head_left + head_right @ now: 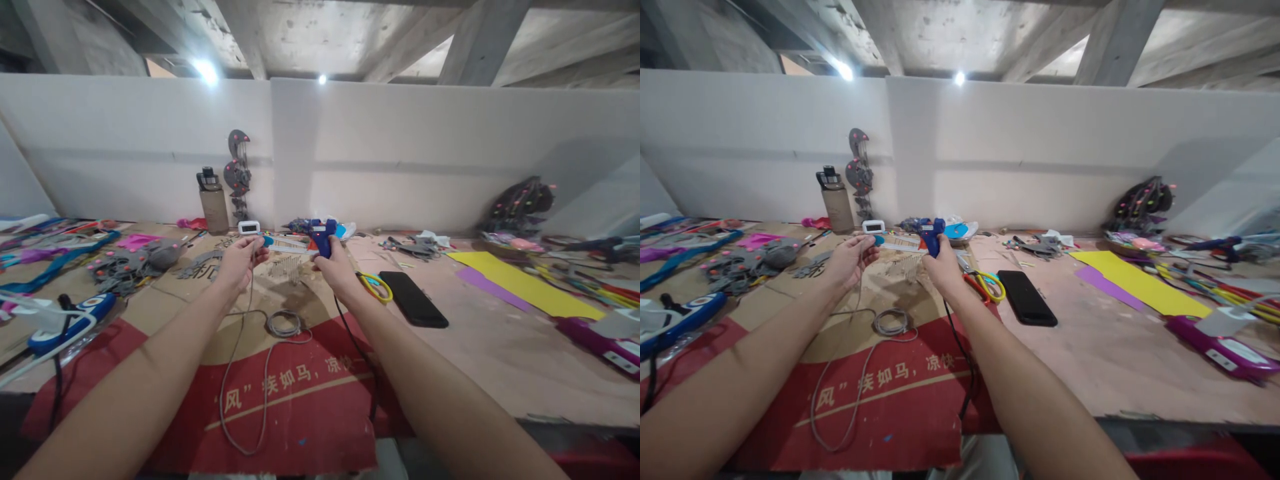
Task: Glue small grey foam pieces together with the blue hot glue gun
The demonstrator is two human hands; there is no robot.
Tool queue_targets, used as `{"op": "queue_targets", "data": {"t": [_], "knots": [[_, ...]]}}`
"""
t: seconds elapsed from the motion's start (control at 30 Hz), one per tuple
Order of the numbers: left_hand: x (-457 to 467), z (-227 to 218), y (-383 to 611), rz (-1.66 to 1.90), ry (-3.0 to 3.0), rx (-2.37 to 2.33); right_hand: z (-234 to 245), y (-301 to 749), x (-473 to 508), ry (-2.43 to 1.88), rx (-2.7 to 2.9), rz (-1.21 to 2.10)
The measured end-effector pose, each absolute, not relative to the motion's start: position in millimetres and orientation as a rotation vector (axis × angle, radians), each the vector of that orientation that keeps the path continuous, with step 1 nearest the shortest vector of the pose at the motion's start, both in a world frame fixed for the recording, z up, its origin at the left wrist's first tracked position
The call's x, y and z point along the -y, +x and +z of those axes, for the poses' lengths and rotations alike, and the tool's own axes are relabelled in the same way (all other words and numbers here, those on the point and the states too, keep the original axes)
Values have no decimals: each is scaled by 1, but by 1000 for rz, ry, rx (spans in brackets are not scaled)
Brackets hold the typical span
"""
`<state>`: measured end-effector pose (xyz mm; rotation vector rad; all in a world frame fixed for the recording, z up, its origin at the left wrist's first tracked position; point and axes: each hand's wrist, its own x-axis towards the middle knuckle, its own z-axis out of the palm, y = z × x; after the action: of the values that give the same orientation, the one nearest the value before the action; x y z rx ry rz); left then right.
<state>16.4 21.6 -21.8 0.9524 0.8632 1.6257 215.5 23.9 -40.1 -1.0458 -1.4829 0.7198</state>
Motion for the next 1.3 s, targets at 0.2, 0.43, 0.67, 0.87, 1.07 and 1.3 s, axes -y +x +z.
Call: {"op": "queue_targets", "data": {"t": [0.2,0.43,0.67,0.87,1.07,1.3], "knots": [[-22,-23,15,1611,973,-861,-19,205,2,-765,1486,977],[-21,-21,13,1645,964,-872,-24,205,4,-821,1631,828],[-19,-17,12,1679,1023,-930,-29,201,9,-843,1777,573],[-19,-17,14,1688,989,-911,-29,199,12,-853,1794,508],[-15,-14,16,1667,976,-899,-27,200,12,-858,1810,482],[-14,-14,18,1671,974,-871,-27,199,13,-861,1826,445]]}}
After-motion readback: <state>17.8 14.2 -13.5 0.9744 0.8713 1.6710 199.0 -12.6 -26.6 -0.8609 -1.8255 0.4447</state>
